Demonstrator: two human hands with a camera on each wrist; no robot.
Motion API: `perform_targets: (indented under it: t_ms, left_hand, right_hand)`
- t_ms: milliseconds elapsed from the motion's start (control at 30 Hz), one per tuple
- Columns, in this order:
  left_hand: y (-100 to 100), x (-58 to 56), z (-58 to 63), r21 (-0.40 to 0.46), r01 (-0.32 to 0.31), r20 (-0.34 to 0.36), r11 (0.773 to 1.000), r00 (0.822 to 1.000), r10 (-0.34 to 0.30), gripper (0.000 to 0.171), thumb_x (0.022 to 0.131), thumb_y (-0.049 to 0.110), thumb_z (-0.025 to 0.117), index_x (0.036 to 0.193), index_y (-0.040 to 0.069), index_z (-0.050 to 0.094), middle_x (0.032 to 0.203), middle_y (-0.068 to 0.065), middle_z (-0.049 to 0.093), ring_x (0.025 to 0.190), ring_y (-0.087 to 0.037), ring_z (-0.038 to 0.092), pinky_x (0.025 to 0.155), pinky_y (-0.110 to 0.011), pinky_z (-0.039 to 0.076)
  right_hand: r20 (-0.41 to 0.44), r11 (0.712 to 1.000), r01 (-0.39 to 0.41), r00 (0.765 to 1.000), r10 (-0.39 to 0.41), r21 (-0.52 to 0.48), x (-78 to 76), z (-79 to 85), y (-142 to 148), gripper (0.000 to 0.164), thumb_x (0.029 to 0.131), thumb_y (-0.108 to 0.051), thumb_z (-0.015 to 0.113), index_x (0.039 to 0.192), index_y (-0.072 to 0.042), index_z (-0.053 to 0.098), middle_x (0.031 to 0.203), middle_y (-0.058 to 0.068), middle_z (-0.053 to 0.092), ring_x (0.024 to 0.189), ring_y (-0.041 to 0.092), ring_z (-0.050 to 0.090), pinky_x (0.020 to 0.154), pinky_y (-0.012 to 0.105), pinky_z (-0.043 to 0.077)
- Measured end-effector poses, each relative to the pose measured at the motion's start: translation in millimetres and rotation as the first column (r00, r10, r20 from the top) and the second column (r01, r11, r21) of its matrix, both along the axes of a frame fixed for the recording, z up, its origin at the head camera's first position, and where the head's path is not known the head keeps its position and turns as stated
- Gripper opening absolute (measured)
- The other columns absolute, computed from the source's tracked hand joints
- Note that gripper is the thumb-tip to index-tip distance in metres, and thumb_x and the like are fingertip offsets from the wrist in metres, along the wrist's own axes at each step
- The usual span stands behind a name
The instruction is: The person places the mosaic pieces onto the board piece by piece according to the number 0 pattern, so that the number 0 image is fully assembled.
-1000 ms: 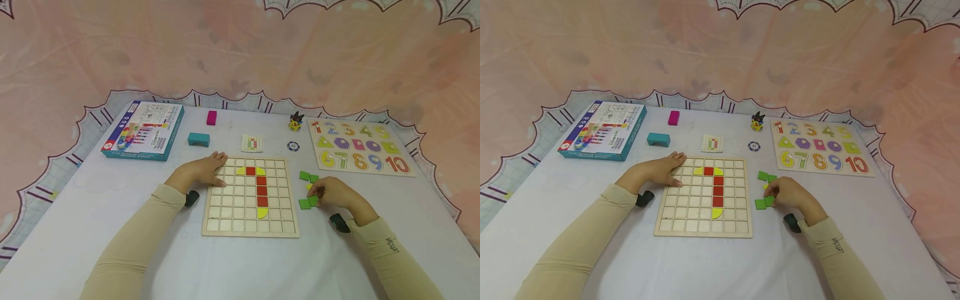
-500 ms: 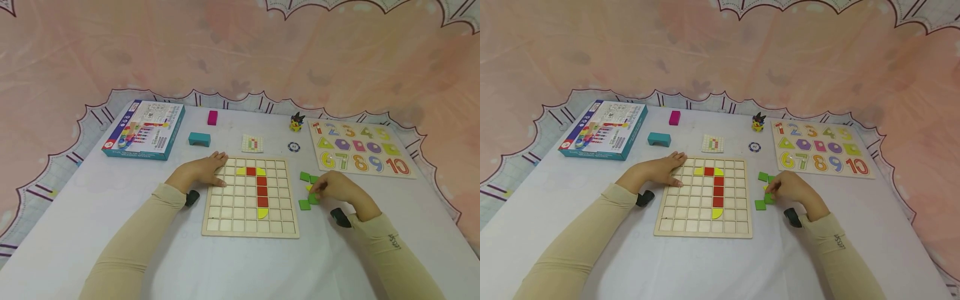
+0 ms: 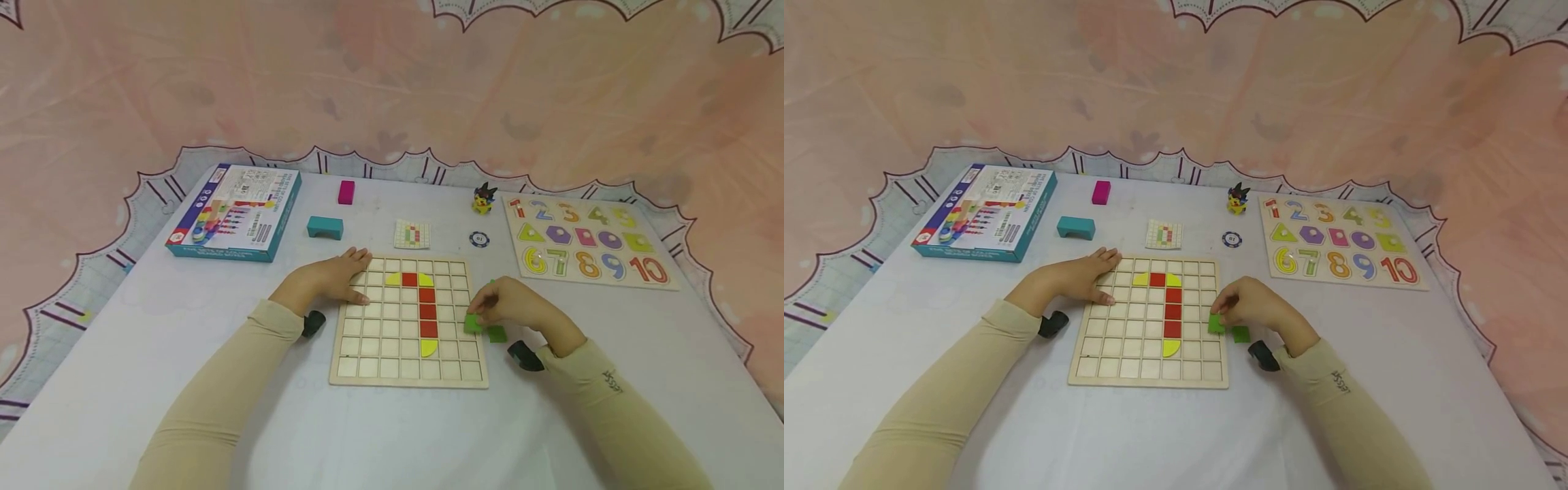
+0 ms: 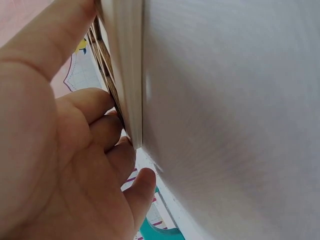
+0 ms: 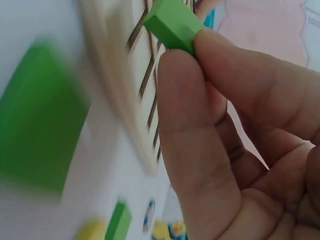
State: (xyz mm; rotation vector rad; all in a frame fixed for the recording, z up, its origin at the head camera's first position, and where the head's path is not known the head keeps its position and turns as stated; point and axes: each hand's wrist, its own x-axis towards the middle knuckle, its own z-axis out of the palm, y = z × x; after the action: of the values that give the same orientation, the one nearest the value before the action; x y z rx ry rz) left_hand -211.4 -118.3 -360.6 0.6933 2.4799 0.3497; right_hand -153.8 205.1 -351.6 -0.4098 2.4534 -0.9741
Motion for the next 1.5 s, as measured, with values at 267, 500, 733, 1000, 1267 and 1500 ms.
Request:
perform_targets:
  t_ms: [267,500,733,1000,1267,1500]
  left_hand:
    - [-0.7,0.8,1.2,0.000,-0.002,0.004,1.000,1.000,0.002,0.094,0.083,0.041,0.065,0.148,0.006,0.006,0.155,-0.012,0.002,0.142,-0.031,-0.005,0.115,-0.049,0.007]
    - [-0.8,0.4,1.4,0.004,0.003,0.007,1.000,1.000,-0.003,0.094,0.083,0.040,0.065,0.148,0.006,0.006,0.155,-0.012,0.002,0.142,-0.031,-0.005,0.115,-0.049,0.007]
    - [-1.5,-1.8,-1.9,0.005,-0.001,0.003,1.000,1.000,0.001,0.094,0.083,0.042,0.064,0.148,0.006,0.006,0.155,-0.012,0.002,0.142,-0.031,-0.005,0.115,-0.048,0.007]
    - [-0.7,-0.9,-0.3,0.001,0.003,0.002,1.000,1.000,-0.003,0.094,0.083,0.041,0.064,0.148,0.006,0.006,0.155,-0.012,0.003,0.142,-0.031,-0.005,0.115,-0.048,0.007]
    - [-0.3,-0.2,0.5,-0.006,0.001,0.000,1.000,1.000,-0.001,0.094,0.083,0.041,0.064,0.148,0.005,0.006,0.155,-0.012,0.002,0.142,-0.032,-0.005,0.115,-0.049,0.007]
    - [0.2,-1.1,-0.6,-0.009,0.002,-0.006,1.000,1.000,-0.002,0.093,0.084,0.040,0.064,0.148,0.006,0.006,0.155,-0.011,0.002,0.142,-0.031,-0.005,0.115,-0.048,0.007]
  right_hand:
    - [0.049,0.996,-0.047,0.998,0.051,-0.070,0.5,-3.4,-38.4,0.014,0.075,-0.002,0.069,0.089,-0.001,0.071,0.082,0.003,0.065,0.076,0.014,0.055,0.071,0.026,0.047]
    - [0.056,0.990,-0.079,0.995,0.087,-0.118,4.1,-7.3,-67.2,0.012,0.074,0.000,0.070,0.086,-0.002,0.071,0.078,0.001,0.064,0.076,0.013,0.054,0.072,0.025,0.047]
    - [0.061,0.993,-0.085,0.994,0.090,-0.077,7.0,-11.9,-84.1,0.012,0.074,-0.004,0.071,0.085,-0.008,0.073,0.080,-0.001,0.065,0.076,0.012,0.055,0.071,0.025,0.047]
    - [0.035,0.996,-0.082,0.996,0.083,-0.036,12.6,-12.5,-93.1,0.008,0.075,-0.005,0.072,0.083,-0.009,0.074,0.077,-0.002,0.066,0.073,0.010,0.056,0.068,0.024,0.047]
    - [-0.022,0.996,-0.060,0.998,0.061,0.059,21.3,-10.5,-100.0,0.008,0.075,-0.004,0.073,0.080,-0.010,0.073,0.073,-0.004,0.066,0.070,0.009,0.056,0.065,0.021,0.048]
    - [-0.067,0.992,-0.082,0.994,0.088,0.094,26.2,-8.4,-103.6,0.008,0.076,-0.003,0.072,0.077,-0.011,0.073,0.070,-0.004,0.065,0.068,0.010,0.053,0.063,0.022,0.046]
